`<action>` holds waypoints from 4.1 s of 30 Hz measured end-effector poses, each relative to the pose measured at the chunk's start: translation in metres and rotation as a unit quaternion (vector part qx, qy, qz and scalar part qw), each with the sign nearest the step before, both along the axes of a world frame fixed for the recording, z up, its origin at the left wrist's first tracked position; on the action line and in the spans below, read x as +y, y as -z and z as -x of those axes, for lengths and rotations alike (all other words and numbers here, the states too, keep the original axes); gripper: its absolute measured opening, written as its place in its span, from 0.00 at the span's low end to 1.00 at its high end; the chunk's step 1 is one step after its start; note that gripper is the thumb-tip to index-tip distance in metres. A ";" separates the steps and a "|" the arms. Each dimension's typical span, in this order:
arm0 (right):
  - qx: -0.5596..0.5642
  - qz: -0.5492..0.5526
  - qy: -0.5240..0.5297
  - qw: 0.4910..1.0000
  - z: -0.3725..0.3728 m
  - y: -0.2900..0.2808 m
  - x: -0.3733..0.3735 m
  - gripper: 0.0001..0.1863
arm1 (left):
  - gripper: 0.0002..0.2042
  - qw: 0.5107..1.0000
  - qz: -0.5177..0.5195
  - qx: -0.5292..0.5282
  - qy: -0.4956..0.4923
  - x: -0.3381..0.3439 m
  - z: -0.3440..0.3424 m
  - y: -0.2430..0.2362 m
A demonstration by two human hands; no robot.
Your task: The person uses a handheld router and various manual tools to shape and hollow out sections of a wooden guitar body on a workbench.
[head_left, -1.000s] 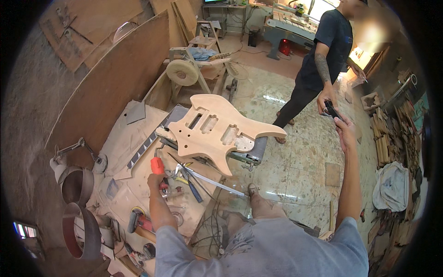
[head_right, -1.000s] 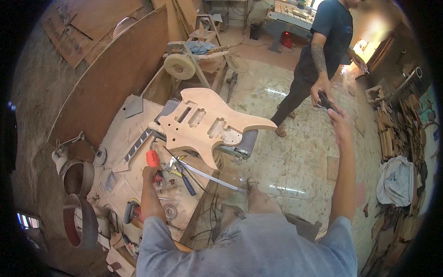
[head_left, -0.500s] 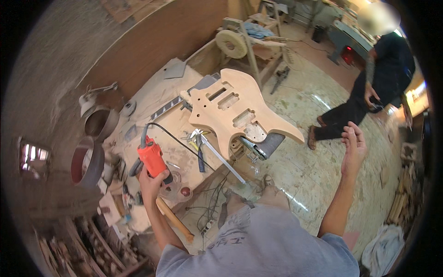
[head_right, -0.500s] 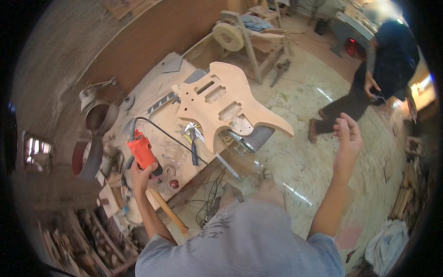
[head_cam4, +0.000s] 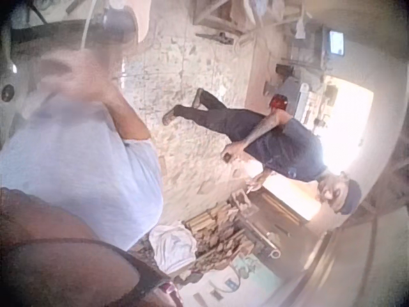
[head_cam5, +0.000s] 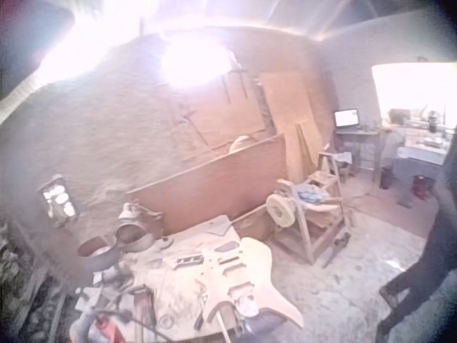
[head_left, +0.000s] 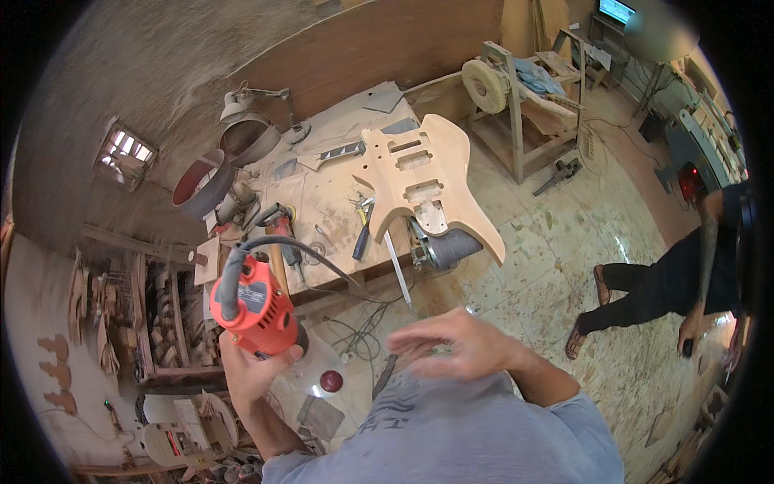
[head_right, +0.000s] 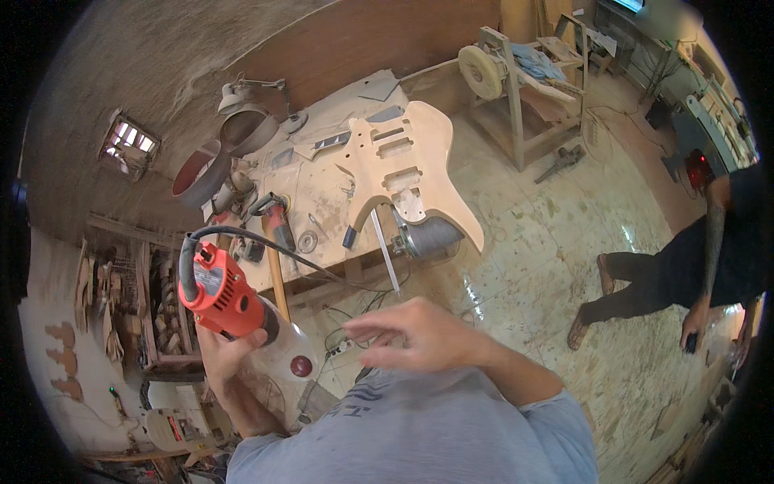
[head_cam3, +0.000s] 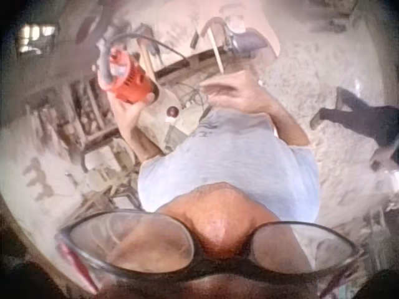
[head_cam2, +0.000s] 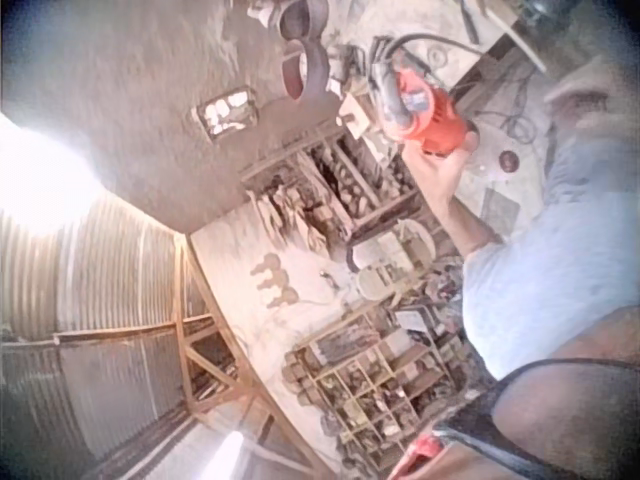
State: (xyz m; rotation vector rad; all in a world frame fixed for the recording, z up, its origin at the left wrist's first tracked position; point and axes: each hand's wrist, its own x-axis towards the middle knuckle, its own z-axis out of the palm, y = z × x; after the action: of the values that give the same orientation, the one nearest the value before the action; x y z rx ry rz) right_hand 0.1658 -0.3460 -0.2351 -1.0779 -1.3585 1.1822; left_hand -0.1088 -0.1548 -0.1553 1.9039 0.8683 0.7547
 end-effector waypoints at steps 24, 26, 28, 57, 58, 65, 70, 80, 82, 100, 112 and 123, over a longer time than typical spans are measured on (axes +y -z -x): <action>0.101 -0.279 0.526 0.797 -0.058 -0.041 -0.013 0.37 | 0.25 0.972 0.075 -0.164 0.150 0.003 -0.100 0.080; 0.081 -0.283 0.491 0.820 -0.080 -0.046 0.011 0.35 | 0.24 0.977 0.042 -0.163 0.130 0.024 -0.113 0.092; 0.061 -0.294 0.449 0.841 -0.106 -0.044 0.039 0.34 | 0.23 0.981 -0.010 -0.155 0.118 0.038 -0.129 0.097; -0.066 -0.163 0.384 0.906 -0.155 0.050 0.208 0.31 | 0.40 0.953 -0.220 0.046 0.203 0.158 -0.256 0.199; -0.073 -0.146 0.390 0.906 -0.152 0.049 0.208 0.31 | 0.40 0.951 -0.221 0.050 0.210 0.161 -0.258 0.199; -0.099 -0.131 0.447 0.879 -0.138 0.045 0.214 0.31 | 0.39 0.947 -0.218 0.025 0.236 0.179 -0.266 0.220; -0.141 -0.136 0.456 0.868 -0.130 0.042 0.212 0.34 | 0.37 0.945 -0.215 0.007 0.245 0.181 -0.268 0.223; -0.132 -0.131 0.485 0.854 -0.116 0.037 0.213 0.33 | 0.28 0.928 -0.265 0.016 0.263 0.182 -0.260 0.228; -0.147 -0.116 0.484 0.855 -0.124 0.040 0.213 0.35 | 0.28 0.928 -0.258 0.017 0.268 0.184 -0.261 0.224; -0.107 -0.208 0.487 0.841 -0.128 0.040 0.223 0.39 | 0.15 0.933 -0.296 0.028 0.203 0.090 -0.246 0.158; -0.132 -0.216 0.501 0.827 -0.133 0.049 0.227 0.44 | 0.43 0.929 -0.278 0.109 0.220 0.152 -0.273 0.207; -0.081 -0.205 0.533 0.817 -0.133 0.042 0.221 0.39 | 0.49 0.925 -0.308 0.120 0.186 0.141 -0.281 0.209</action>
State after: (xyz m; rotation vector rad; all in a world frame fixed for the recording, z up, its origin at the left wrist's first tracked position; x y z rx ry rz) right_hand 0.2990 -0.1246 -0.2773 -1.3312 -0.8004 -0.0391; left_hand 0.1720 -0.0142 -0.3646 2.6681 0.3956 0.6035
